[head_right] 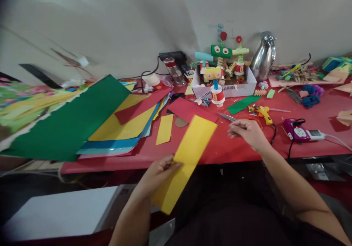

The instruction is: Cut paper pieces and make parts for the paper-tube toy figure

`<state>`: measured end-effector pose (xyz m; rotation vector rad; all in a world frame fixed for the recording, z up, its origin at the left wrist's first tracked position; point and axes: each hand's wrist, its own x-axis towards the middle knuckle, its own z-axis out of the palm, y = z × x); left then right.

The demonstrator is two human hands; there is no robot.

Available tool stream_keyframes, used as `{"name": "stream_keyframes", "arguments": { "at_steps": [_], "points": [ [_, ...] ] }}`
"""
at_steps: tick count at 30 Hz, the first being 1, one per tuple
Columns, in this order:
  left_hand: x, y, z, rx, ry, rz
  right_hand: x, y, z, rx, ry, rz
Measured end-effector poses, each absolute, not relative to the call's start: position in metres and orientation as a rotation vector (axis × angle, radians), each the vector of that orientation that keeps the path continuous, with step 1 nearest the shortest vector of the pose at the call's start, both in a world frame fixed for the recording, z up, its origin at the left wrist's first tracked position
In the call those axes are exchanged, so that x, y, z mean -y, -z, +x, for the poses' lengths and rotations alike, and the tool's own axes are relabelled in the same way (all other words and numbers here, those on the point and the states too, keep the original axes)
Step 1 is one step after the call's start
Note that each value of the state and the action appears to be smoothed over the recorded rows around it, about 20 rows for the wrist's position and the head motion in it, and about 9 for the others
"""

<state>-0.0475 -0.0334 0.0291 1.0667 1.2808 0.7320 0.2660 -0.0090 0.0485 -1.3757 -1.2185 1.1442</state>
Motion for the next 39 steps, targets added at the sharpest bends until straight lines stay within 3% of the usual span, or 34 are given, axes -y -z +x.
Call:
{"name": "stream_keyframes", "arguments": {
  "at_steps": [4,6,12,16,20,25,31,39],
  "points": [
    [0.021,-0.026,-0.048,-1.274,-1.223,0.747,0.004,-0.026,0.308,1.786,-0.465,-1.728],
    [0.008,-0.022,-0.045,-1.212,-1.412,0.640,-0.001,-0.016,0.323,2.086,-0.293,-1.810],
    [-0.032,-0.017,-0.037,-1.017,-1.564,0.497,-0.021,-0.007,0.340,2.412,-0.093,-1.930],
    [-0.048,-0.021,-0.039,-0.966,-1.704,0.469,-0.014,-0.019,0.334,2.332,-0.116,-2.007],
    [-0.056,-0.022,-0.046,-1.010,-1.773,0.414,0.010,-0.036,0.315,2.013,-0.501,-1.851],
    [-0.057,-0.015,-0.045,-1.020,-1.792,0.370,0.052,-0.034,0.276,1.573,-1.702,-1.190],
    [-0.052,-0.004,-0.042,-1.096,-1.766,0.334,0.075,-0.004,0.233,1.207,-2.055,-0.959],
    [-0.081,-0.003,-0.038,-1.133,-1.705,0.309,0.055,-0.012,0.225,0.784,-2.170,-1.054]
  ]
}}
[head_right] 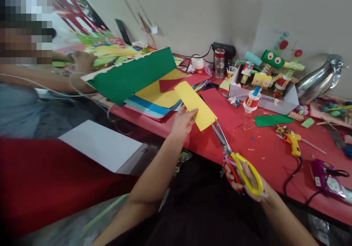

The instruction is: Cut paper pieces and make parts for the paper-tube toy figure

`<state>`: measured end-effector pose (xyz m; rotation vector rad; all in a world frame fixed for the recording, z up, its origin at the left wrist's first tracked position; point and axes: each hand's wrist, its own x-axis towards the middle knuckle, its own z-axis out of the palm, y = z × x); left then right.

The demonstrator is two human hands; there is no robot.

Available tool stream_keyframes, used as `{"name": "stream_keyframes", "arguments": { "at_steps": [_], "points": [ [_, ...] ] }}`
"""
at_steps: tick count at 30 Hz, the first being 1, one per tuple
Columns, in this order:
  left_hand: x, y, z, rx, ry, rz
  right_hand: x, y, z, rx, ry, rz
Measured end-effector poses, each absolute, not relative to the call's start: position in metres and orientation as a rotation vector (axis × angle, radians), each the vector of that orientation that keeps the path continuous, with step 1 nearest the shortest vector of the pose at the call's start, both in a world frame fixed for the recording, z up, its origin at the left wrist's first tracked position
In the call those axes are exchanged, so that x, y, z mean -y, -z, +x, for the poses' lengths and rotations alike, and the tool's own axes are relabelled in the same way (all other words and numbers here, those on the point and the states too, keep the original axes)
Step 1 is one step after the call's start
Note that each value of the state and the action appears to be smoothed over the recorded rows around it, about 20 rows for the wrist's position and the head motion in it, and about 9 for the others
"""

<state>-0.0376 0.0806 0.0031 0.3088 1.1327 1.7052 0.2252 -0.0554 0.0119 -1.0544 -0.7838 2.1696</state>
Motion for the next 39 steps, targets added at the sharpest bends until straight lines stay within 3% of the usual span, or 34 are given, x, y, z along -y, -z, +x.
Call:
{"name": "stream_keyframes", "arguments": {
  "at_steps": [12,25,39],
  "points": [
    [-0.165,0.011,-0.040,-1.050,-1.913,0.352,-0.064,-0.040,0.206,0.965,-2.378,-1.049],
    [-0.165,0.027,-0.054,-1.035,-1.971,0.395,-0.062,-0.054,0.180,0.962,-2.376,-1.096],
    [-0.159,0.031,-0.046,-0.951,-1.898,0.565,-0.070,-0.015,0.180,0.790,-2.504,-0.804]
  ]
}}
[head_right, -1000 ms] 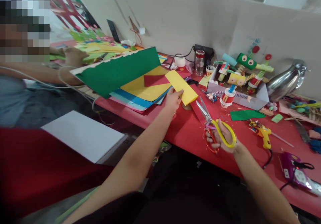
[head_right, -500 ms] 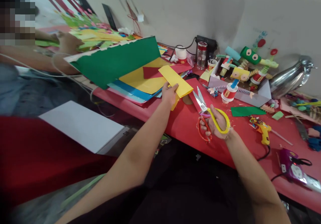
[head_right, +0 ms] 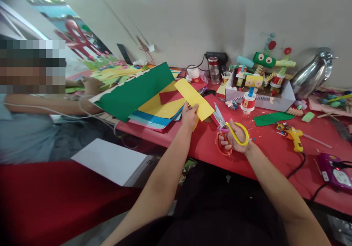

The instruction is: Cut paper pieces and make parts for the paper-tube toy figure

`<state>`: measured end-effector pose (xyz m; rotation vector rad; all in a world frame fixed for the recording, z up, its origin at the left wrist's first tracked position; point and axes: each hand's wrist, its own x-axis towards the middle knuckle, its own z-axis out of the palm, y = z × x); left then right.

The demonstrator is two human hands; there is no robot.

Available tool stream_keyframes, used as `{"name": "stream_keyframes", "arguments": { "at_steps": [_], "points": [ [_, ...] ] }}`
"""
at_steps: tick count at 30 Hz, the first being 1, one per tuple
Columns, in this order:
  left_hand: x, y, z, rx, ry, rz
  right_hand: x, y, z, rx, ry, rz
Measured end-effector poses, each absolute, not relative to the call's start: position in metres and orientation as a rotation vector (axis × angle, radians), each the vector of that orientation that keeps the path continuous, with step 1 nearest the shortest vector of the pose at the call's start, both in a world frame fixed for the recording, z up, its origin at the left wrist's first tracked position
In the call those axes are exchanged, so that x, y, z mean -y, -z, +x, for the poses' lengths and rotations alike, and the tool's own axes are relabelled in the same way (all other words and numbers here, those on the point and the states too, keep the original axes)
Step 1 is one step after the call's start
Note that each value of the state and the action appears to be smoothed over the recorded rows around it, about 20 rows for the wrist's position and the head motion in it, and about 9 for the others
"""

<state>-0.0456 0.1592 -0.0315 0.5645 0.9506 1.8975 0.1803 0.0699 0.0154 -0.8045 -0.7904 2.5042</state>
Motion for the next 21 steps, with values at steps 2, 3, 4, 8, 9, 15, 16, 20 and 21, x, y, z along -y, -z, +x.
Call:
{"name": "stream_keyframes", "arguments": {
  "at_steps": [2,3,4,8,9,15,16,20,21],
  "points": [
    [-0.158,0.029,-0.044,-0.962,-1.923,0.508,-0.069,-0.012,0.179,0.839,-2.477,-0.815],
    [-0.156,0.027,-0.043,-0.953,-1.934,0.484,-0.069,-0.011,0.179,0.860,-2.465,-0.825],
    [-0.154,0.025,-0.042,-0.938,-1.938,0.463,-0.068,-0.010,0.178,0.876,-2.458,-0.838],
    [-0.142,0.019,-0.036,-0.909,-1.864,0.369,-0.068,-0.008,0.176,0.883,-2.460,-0.883],
    [-0.139,0.019,-0.033,-0.911,-1.841,0.353,-0.069,-0.008,0.176,0.879,-2.458,-0.892],
    [-0.135,0.021,-0.023,-0.932,-1.814,0.332,-0.069,-0.008,0.177,0.864,-2.460,-0.887],
    [-0.135,0.021,-0.023,-0.937,-1.810,0.333,-0.069,-0.009,0.177,0.865,-2.463,-0.884],
    [-0.131,0.024,-0.032,-0.927,-1.808,0.418,-0.069,-0.015,0.179,0.862,-2.450,-0.901],
    [-0.130,0.025,-0.035,-0.923,-1.810,0.447,-0.069,-0.016,0.179,0.861,-2.449,-0.909]
  ]
}}
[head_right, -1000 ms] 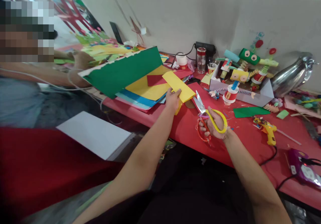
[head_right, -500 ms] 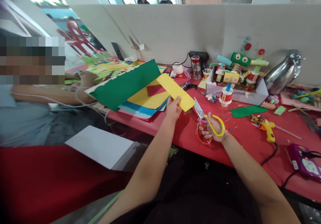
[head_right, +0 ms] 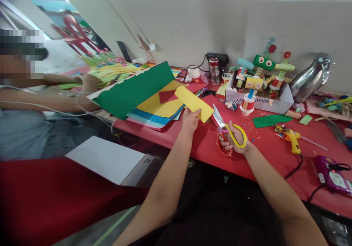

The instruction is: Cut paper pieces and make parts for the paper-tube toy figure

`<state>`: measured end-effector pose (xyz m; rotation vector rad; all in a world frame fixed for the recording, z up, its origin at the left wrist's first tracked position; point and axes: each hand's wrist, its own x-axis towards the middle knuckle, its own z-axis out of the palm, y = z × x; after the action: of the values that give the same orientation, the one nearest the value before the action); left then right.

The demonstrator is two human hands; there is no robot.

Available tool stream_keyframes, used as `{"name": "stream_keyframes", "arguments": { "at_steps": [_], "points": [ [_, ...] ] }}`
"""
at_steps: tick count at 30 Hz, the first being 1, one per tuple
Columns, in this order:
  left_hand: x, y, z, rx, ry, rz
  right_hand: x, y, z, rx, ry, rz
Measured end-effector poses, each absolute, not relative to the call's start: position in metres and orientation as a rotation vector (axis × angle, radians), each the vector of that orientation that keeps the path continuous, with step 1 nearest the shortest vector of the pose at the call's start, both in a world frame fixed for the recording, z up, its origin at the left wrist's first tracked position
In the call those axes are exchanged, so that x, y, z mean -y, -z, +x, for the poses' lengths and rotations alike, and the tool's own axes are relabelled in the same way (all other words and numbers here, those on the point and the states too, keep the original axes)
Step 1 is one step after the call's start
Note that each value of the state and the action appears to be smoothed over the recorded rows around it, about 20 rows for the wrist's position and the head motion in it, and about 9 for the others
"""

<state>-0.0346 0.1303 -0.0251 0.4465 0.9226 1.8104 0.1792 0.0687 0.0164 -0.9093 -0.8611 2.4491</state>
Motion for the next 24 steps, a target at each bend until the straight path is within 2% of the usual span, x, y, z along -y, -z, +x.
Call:
{"name": "stream_keyframes", "arguments": {
  "at_steps": [24],
  "points": [
    [-0.1378,0.0323,-0.0432,-1.048,-1.818,0.475,-0.0717,-0.0092,0.1804,0.814,-2.505,-0.794]
  ]
}}
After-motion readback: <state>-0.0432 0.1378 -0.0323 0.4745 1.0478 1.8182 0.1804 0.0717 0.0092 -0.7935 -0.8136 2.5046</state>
